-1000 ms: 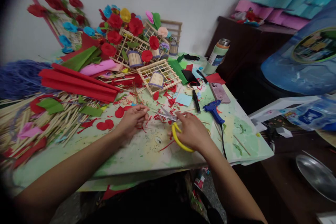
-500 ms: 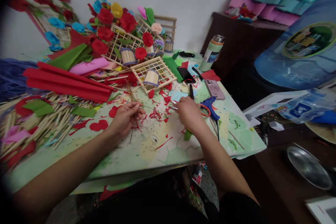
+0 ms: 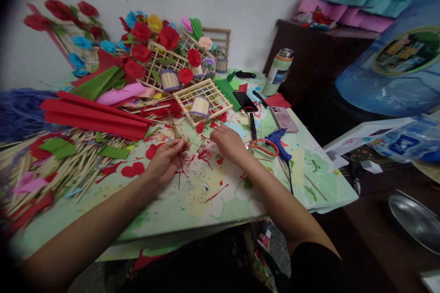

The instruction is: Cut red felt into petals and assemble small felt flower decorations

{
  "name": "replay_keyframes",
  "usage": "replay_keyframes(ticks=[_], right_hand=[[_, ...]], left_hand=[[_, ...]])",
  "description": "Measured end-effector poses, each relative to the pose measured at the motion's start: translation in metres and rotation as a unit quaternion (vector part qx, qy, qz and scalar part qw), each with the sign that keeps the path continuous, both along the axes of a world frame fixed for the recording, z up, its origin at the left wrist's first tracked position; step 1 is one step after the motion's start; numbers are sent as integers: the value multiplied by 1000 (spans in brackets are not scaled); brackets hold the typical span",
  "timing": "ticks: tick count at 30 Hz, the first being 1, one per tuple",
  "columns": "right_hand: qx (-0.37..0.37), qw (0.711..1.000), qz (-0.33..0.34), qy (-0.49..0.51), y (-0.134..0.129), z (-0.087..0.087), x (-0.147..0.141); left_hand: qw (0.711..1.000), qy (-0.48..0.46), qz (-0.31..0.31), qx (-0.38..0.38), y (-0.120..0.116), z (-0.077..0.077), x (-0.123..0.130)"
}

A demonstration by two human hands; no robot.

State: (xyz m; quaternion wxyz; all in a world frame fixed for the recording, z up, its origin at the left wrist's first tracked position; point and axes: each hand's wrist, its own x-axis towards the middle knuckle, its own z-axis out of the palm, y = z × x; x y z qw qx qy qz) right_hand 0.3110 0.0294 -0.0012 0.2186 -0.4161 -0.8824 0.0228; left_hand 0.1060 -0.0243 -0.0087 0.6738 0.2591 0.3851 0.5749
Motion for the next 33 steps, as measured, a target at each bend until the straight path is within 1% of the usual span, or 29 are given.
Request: replay_keyframes(ticks=[2,4,6,9,11,12,16,18,22,27,30,32,33], right_hand=[[-5,994,-12,107,-6,5,-7],[-43,976,-17,214,-14,9,-17],[-111,947,-23,300,-23,11,-28],[-231,899,-11,371,-33,11,-45],[-282,878,5,388,-39,9,-54],[-293,874,10,388,-41,8,-57],[-294,882,7,369,-45,4,-65],[-302,881,2,365,-45,4,-66],[-320,866,-8,384,-44,1,-68],[-353,836,-13,421,-43,-6,-72],[-360,832,-7,423,-45,-9,-72],[-392,825,12,406,-47,-8,-71],[-420,816,27,395,-49,-8,-71]], left_hand=[[1000,-20,-4,-6,0,2,0],[999,-32,-13,-9,1,5,0],[999,-36,-14,-9,1,7,0],[999,-32,-11,0,1,9,0],[1000,-28,-6,3,0,9,1],[1000,-24,-3,2,0,9,2],[1000,-19,4,-2,1,8,2],[1000,-20,2,0,2,7,2],[1000,-23,0,-6,3,6,2],[999,-31,4,-15,2,7,3],[999,-42,9,-10,3,6,2],[999,-50,19,-1,6,6,0],[998,-52,30,2,7,5,-2]])
